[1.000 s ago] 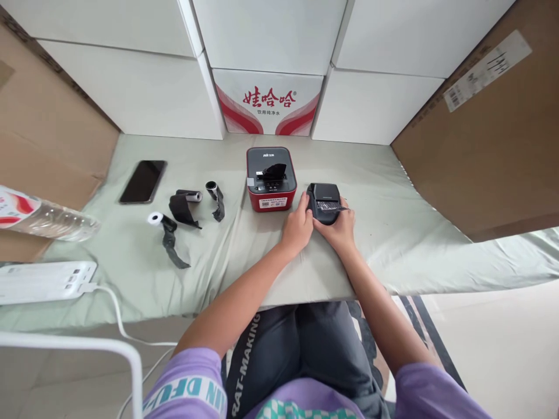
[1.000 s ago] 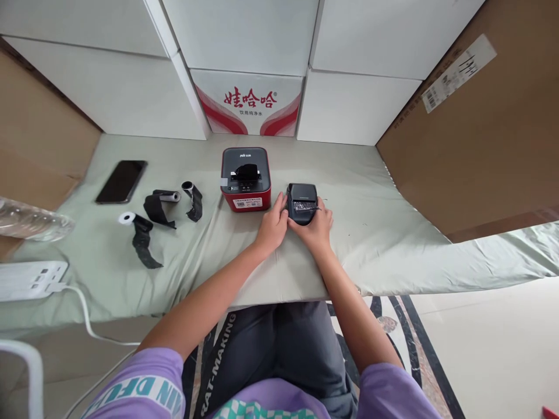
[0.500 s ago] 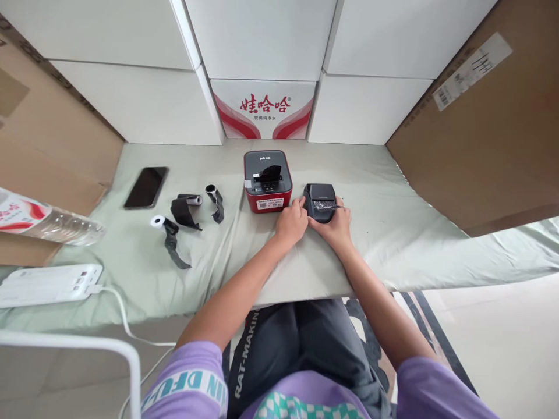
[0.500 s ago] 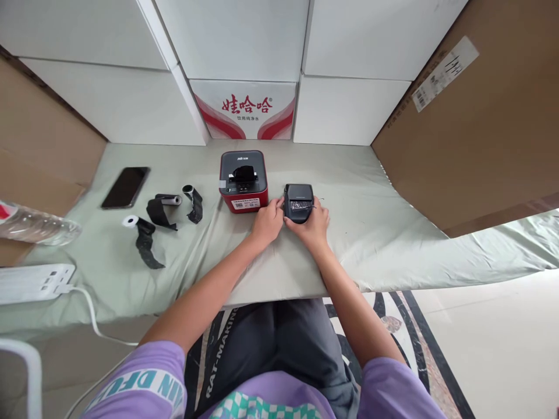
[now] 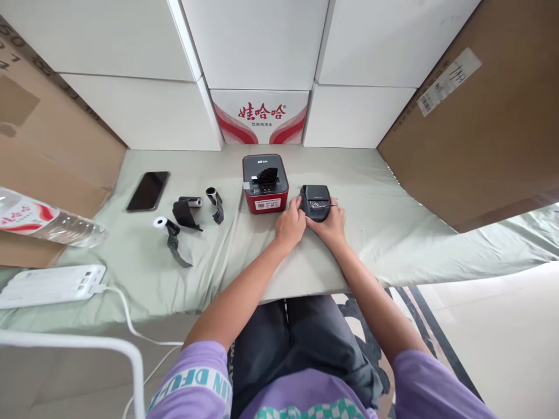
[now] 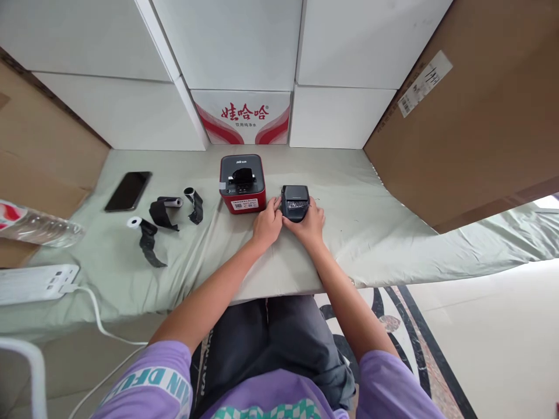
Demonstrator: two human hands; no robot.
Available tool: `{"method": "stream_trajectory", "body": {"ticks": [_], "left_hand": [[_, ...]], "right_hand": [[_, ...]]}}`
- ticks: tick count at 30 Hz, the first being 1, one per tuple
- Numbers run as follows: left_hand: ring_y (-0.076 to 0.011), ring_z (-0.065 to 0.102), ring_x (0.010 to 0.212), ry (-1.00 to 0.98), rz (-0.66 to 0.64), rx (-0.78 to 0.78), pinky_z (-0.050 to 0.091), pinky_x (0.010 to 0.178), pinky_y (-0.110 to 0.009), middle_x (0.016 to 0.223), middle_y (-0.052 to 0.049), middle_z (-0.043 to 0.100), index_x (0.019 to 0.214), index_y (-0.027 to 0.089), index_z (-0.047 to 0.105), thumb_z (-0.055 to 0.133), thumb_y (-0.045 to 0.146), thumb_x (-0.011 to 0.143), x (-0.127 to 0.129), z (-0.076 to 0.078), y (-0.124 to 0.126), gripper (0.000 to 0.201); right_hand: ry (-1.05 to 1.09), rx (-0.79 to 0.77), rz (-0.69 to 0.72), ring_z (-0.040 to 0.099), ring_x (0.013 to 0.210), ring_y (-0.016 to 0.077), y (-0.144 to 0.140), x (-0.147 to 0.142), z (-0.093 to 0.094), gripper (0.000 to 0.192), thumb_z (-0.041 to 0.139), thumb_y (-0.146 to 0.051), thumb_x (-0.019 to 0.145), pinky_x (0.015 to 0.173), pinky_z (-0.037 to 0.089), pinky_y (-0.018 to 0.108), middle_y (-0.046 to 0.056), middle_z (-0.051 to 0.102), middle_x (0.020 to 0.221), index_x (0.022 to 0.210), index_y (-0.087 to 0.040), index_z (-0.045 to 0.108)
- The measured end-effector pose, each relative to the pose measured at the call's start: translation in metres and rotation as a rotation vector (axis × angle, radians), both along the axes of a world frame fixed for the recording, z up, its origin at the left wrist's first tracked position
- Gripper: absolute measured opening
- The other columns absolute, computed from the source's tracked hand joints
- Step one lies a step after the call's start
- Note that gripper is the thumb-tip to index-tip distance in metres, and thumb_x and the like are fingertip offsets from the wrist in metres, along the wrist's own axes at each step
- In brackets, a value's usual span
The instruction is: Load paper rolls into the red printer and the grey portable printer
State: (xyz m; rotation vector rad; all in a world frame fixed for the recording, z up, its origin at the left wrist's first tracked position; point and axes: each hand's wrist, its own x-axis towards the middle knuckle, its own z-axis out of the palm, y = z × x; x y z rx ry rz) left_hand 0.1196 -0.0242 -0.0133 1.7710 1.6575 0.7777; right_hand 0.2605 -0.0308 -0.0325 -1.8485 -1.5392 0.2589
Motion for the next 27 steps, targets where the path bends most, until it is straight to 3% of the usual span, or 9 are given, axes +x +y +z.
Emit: {"method": "stream_trajectory", "body": {"ticks": [4,14,27], "left_hand": [[-0.0270,0.059,0.137,-0.052,0.036,-0.020,0.048,0.113,-0.038,0.153,-0.009,0.057,0.155,0.015,0.043,0.040,0.021,0.100,-0.0016,-0.0009,0.0019,0.055],[-0.0235,0.060,0.136,-0.075,-0.005,0.028,0.048,0.114,-0.035,0.154,0.000,0.056,0.152,0.023,0.046,0.039,0.020,0.101,-0.0038,-0.0028,0.0013,0.051],[-0.0213,0.061,0.134,-0.111,-0.056,0.091,0.048,0.114,-0.035,0.153,-0.002,0.058,0.152,0.024,0.048,0.039,0.020,0.102,-0.0061,-0.0001,-0.0011,0.051]], "right_hand": [[0.014,-0.003,0.004,0.057,0.119,0.0417,0.0007,0.0012,-0.0011,0.099,0.079,-0.064,0.060,0.102,0.043,0.053,0.016,0.069,0.125,0.142,-0.019,0.048],[0.003,-0.004,-0.001,0.055,0.119,0.0401,0.0007,0.0020,-0.0042,0.100,0.077,-0.066,0.062,0.103,0.042,0.053,0.016,0.067,0.127,0.144,-0.019,0.046],[0.006,0.009,0.042,0.056,0.118,0.0404,-0.0012,0.0039,-0.0001,0.090,0.077,-0.063,0.063,0.101,0.044,0.054,0.016,0.067,0.126,0.138,-0.022,0.052]]}}
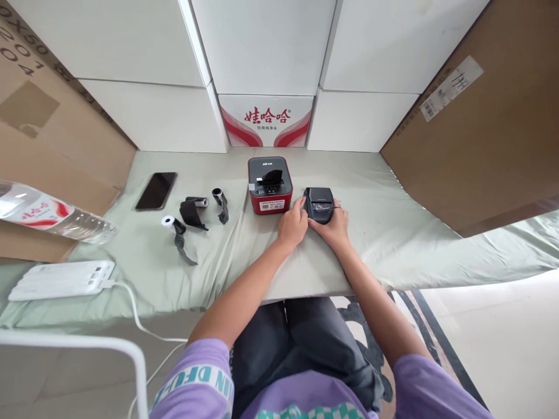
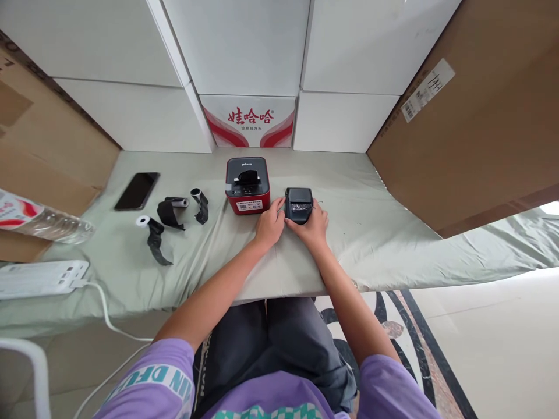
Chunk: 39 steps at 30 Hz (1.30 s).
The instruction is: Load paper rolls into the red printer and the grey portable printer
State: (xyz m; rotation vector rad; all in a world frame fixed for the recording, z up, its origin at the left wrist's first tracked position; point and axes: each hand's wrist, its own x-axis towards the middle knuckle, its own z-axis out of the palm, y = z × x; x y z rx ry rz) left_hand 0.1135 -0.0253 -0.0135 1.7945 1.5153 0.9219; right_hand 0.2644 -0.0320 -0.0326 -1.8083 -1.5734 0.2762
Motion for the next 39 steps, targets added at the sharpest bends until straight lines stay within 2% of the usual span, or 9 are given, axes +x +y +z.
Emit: {"method": "stream_trajectory", "body": {"ticks": [5,8,11,19,25,29,34,36,39], "left_hand": [[-0.0195,0.063,0.132,-0.005,-0.023,0.024,0.049,0.113,-0.032,0.153,0.001,0.057,0.153,0.026,0.046,0.037,0.019,0.102,-0.001,0.002,-0.001,0.052],[-0.0189,0.062,0.133,-0.035,-0.037,0.017,0.048,0.113,-0.031,0.154,0.003,0.056,0.153,0.025,0.046,0.036,0.018,0.101,-0.001,0.002,-0.001,0.054],[-0.0185,0.062,0.133,-0.082,-0.061,0.021,0.048,0.113,-0.031,0.156,0.002,0.054,0.155,0.024,0.042,0.036,0.017,0.100,0.000,0.000,0.000,0.056],[-0.0186,0.058,0.137,-0.116,-0.093,0.032,0.046,0.115,-0.032,0.159,0.001,0.051,0.156,0.022,0.040,0.036,0.018,0.100,-0.001,-0.001,0.001,0.057],[-0.0193,0.057,0.139,-0.110,-0.103,0.030,0.046,0.115,-0.033,0.159,0.000,0.051,0.156,0.023,0.041,0.040,0.019,0.100,-0.002,0.002,0.000,0.056],[-0.0199,0.058,0.138,-0.104,-0.096,0.026,0.046,0.116,-0.034,0.158,0.001,0.052,0.156,0.024,0.042,0.040,0.020,0.100,-0.002,0.001,0.001,0.056],[-0.0222,0.061,0.135,-0.118,-0.101,0.048,0.048,0.114,-0.037,0.157,0.000,0.053,0.155,0.024,0.043,0.040,0.021,0.100,-0.002,-0.002,0.002,0.055],[-0.0219,0.059,0.137,-0.122,-0.108,0.051,0.049,0.114,-0.037,0.157,-0.001,0.053,0.155,0.024,0.042,0.040,0.021,0.100,-0.003,-0.002,0.002,0.055],[-0.0210,0.058,0.138,-0.108,-0.110,0.035,0.049,0.114,-0.035,0.158,-0.001,0.052,0.156,0.025,0.042,0.041,0.021,0.101,-0.004,-0.001,0.002,0.055]], "right_hand": [[0.119,0.055,0.127,0.048,0.138,0.0361,0.001,0.019,-0.006,0.079,0.062,-0.044,0.072,0.111,0.040,0.055,0.018,0.054,0.151,0.147,-0.019,0.050],[0.310,0.025,0.179,0.049,0.140,0.0307,0.005,0.034,-0.005,0.077,0.049,-0.029,0.068,0.108,0.047,0.049,0.012,0.050,0.156,0.144,-0.020,0.056],[0.405,0.010,0.198,0.051,0.139,0.0273,0.015,0.046,0.005,0.076,0.044,-0.025,0.064,0.113,0.044,0.047,0.006,0.051,0.158,0.137,-0.022,0.064],[0.281,-0.112,0.221,0.053,0.134,0.0279,0.061,0.063,0.047,0.067,0.039,-0.027,0.080,0.110,0.046,0.050,0.001,0.050,0.159,0.142,-0.029,0.064],[0.272,-0.187,0.267,0.046,0.144,0.0271,0.079,0.061,0.042,0.066,0.041,-0.025,0.081,0.112,0.044,0.048,0.005,0.050,0.158,0.144,-0.025,0.062],[0.143,-0.133,0.283,0.052,0.138,0.0271,0.084,0.056,0.035,0.052,0.045,-0.026,0.083,0.121,0.035,0.049,0.010,0.060,0.144,0.124,-0.022,0.075],[-0.138,-0.098,0.272,0.059,0.119,0.0308,0.091,0.057,0.040,0.026,0.062,-0.030,0.079,0.112,0.042,0.053,0.011,0.066,0.122,0.093,-0.024,0.083],[-0.273,-0.165,0.273,0.058,0.117,0.0331,0.097,0.055,0.046,0.022,0.069,-0.031,0.075,0.108,0.043,0.055,0.012,0.066,0.119,0.092,-0.026,0.084],[-0.439,-0.299,0.265,0.056,0.113,0.0360,0.106,0.047,0.057,0.030,0.079,-0.032,0.067,0.099,0.047,0.055,0.012,0.066,0.119,0.096,-0.028,0.084]]}}
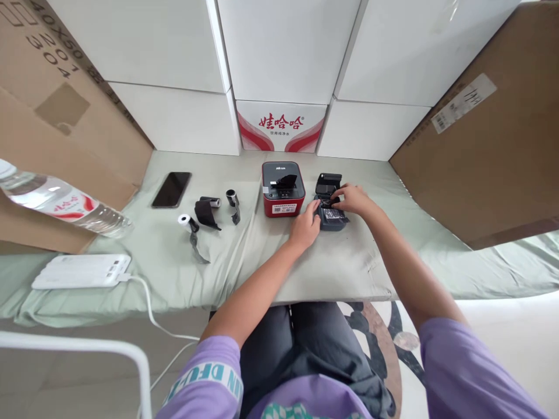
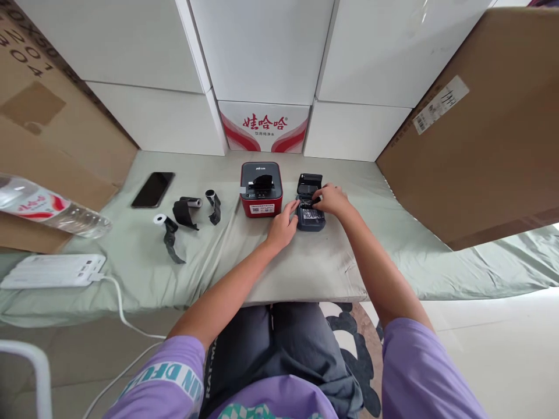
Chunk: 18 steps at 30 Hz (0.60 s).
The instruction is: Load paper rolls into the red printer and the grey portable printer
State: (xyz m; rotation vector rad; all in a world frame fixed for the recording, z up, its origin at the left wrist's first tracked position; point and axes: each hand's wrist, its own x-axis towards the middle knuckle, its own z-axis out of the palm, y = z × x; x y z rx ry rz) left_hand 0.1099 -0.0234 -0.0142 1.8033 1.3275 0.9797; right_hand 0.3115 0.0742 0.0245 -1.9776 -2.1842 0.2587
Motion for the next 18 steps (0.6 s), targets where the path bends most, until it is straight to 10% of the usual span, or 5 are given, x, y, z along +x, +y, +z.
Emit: {"method": "stream_trajectory", "body": {"ticks": [8,18], "left_hand": [[-0.0213,0.060,0.136,-0.015,-0.003,0.018,0.047,0.116,-0.036,0.157,-0.002,0.053,0.156,0.024,0.042,0.042,0.019,0.099,0.001,-0.002,0.002,0.057],[-0.0237,0.065,0.128,0.033,0.035,-0.033,0.051,0.112,-0.038,0.155,0.000,0.057,0.157,0.028,0.042,0.042,0.022,0.099,0.001,0.005,-0.001,0.058]], "right_hand": [[-0.236,-0.001,0.029,0.058,0.110,0.0408,0.007,-0.022,0.009,0.027,0.085,-0.028,0.061,0.090,0.048,0.055,0.017,0.067,0.111,0.087,-0.022,0.082],[0.007,0.007,0.307,0.062,0.104,0.0307,0.017,0.009,-0.002,0.027,0.079,-0.023,0.066,0.093,0.052,0.044,0.012,0.065,0.104,0.092,-0.019,0.072]]}}
